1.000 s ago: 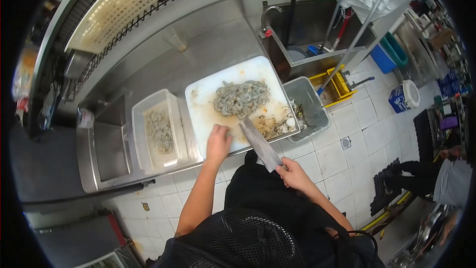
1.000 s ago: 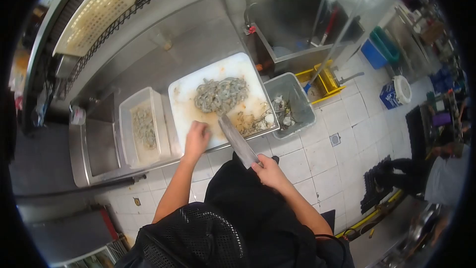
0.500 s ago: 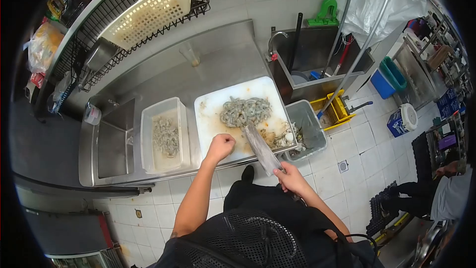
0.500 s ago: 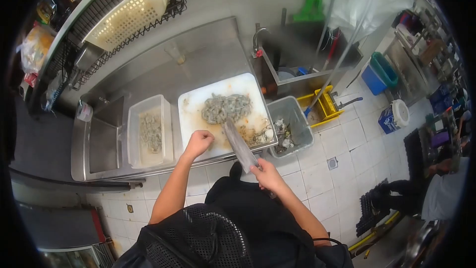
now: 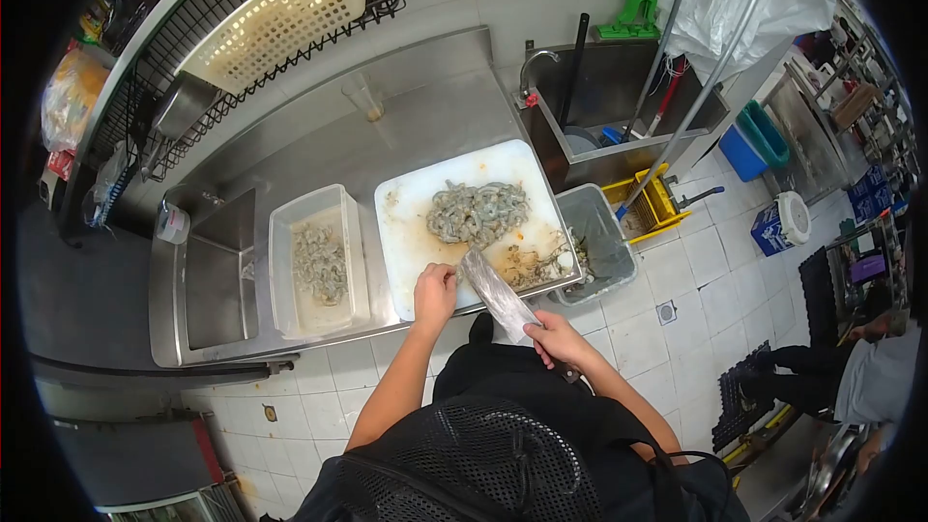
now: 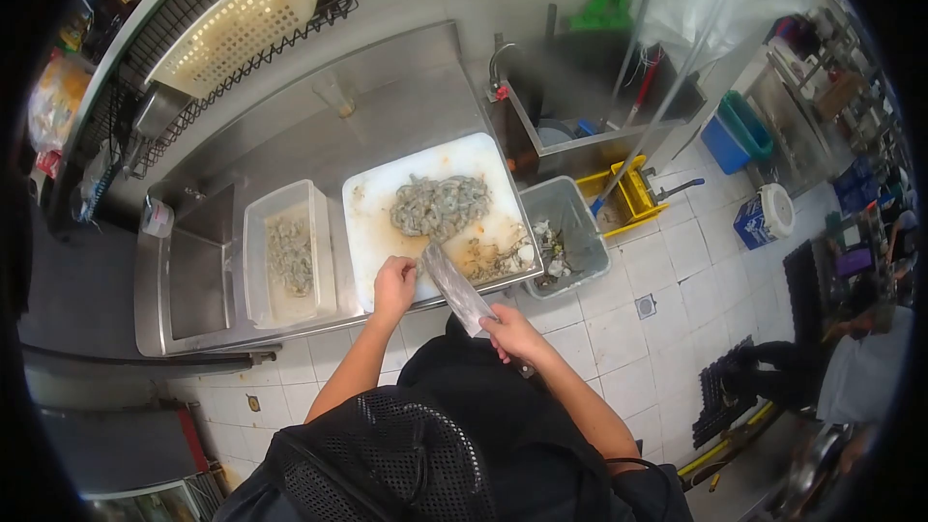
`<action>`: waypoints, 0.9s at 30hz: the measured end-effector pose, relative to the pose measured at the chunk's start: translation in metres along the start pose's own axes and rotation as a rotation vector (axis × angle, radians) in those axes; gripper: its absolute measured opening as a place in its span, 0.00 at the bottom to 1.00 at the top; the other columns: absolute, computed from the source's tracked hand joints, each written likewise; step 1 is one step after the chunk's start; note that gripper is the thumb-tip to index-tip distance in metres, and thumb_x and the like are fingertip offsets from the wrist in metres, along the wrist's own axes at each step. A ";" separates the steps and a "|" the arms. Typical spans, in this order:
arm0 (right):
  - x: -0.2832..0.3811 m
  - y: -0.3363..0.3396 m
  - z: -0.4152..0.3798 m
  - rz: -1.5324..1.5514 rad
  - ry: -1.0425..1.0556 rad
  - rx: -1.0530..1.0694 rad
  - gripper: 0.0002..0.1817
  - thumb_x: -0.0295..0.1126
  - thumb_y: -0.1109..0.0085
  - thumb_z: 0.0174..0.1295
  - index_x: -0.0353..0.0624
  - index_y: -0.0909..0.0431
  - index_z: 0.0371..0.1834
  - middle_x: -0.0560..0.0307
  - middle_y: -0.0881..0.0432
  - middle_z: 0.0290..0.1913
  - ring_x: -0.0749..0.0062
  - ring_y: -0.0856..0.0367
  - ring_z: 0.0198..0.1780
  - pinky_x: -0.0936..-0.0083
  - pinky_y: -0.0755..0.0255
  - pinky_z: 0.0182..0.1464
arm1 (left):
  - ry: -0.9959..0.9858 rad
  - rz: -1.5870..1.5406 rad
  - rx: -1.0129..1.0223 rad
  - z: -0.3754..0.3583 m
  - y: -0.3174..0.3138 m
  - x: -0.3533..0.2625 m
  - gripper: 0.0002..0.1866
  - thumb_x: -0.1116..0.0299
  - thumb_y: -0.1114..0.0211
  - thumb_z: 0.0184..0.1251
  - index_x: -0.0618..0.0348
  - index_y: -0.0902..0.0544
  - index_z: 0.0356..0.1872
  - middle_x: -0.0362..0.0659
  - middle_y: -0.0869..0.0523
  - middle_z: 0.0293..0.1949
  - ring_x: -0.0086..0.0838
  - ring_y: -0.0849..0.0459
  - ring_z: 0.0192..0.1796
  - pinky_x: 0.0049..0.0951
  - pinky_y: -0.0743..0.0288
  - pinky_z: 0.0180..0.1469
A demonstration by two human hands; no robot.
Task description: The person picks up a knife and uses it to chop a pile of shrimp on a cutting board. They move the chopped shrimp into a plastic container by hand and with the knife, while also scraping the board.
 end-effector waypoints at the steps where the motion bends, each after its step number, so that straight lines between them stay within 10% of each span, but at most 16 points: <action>1: 0.001 0.000 0.001 0.004 -0.009 0.008 0.10 0.39 0.43 0.87 0.43 0.21 0.55 0.64 0.24 0.25 0.78 0.26 0.18 0.74 0.31 0.18 | -0.012 0.004 -0.008 0.001 0.000 0.001 0.07 0.77 0.31 0.69 0.65 0.09 0.44 0.55 0.10 0.44 0.53 0.11 0.49 0.49 0.17 0.55; 27: 0.000 -0.020 0.027 0.155 0.004 0.062 0.13 0.36 0.45 0.87 0.40 0.23 0.64 0.61 0.24 0.25 0.75 0.27 0.18 0.72 0.29 0.19 | 0.031 0.001 0.051 -0.001 -0.004 0.010 0.10 0.79 0.34 0.71 0.64 0.07 0.48 0.60 0.07 0.47 0.57 0.09 0.52 0.51 0.16 0.57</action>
Point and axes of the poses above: each hand's wrist, its own z-axis towards the middle knuckle, its own y-axis out of the back of the hand, x = y × z, the point moved 2 cm from there along z, towards the middle knuckle
